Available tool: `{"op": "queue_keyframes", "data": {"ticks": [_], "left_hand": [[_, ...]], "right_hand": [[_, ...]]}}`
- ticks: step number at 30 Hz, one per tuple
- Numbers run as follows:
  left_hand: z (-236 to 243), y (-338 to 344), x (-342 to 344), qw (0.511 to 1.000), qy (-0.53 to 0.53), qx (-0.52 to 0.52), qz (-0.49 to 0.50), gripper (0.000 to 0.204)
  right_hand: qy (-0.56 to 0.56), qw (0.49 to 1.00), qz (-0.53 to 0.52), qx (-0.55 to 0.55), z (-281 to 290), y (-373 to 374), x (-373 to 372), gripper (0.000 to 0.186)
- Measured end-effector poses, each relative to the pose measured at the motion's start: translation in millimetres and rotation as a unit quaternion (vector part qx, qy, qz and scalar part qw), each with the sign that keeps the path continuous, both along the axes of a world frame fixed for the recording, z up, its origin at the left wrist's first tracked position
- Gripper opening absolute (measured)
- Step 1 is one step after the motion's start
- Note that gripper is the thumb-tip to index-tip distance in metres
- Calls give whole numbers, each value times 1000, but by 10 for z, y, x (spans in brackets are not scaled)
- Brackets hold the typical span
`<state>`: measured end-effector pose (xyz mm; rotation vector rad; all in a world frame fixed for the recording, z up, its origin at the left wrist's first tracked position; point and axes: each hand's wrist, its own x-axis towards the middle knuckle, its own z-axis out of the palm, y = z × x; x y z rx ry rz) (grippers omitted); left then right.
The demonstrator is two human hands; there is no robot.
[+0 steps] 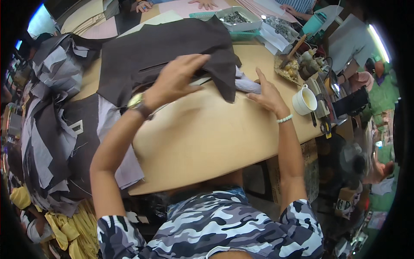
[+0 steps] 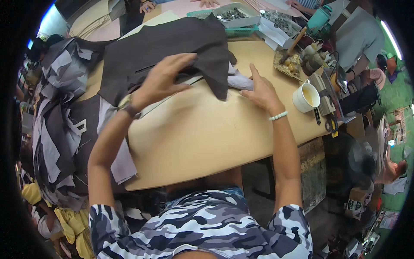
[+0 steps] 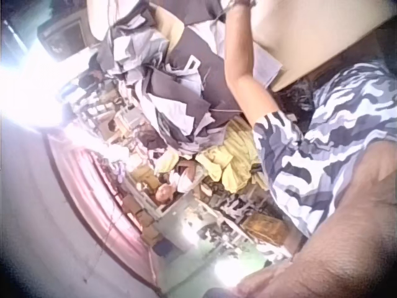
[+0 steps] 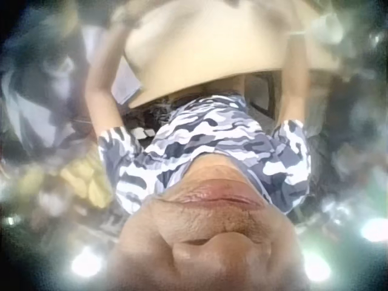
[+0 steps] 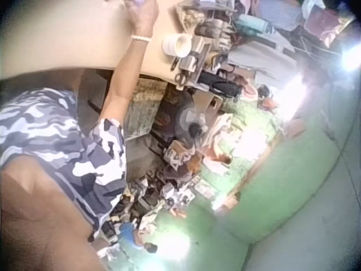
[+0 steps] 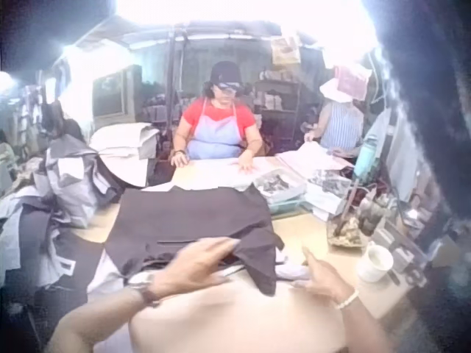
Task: The person aligns and presses fabric strips onto garment panels by hand, sets each piece aside, and repeats the process with subsequent fabric pieces.
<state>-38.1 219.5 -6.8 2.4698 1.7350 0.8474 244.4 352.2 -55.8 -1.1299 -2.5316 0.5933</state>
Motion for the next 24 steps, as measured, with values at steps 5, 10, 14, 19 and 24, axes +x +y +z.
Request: {"op": "queue_keyframes", "data": {"ticks": [5,10,14,19,24], "left_hand": [[-239,833,282,1000,-5,-13,-11,32],[235,1294,-71,960,-69,4,271,26],[122,1223,-135,953,61,30,296,26],[268,623,431,973,-75,53,210,38],[-24,259,834,810,-450,-367,78,87]], "right_hand": [[-2,1000,-13,14,275,-168,-45,79],[313,897,28,-310,644,-170,13,84],[433,810,-7,-395,400,-212,41,94],[455,718,-61,-522,336,-300,161,96],[485,746,-2,-457,581,-425,21,96]]}}
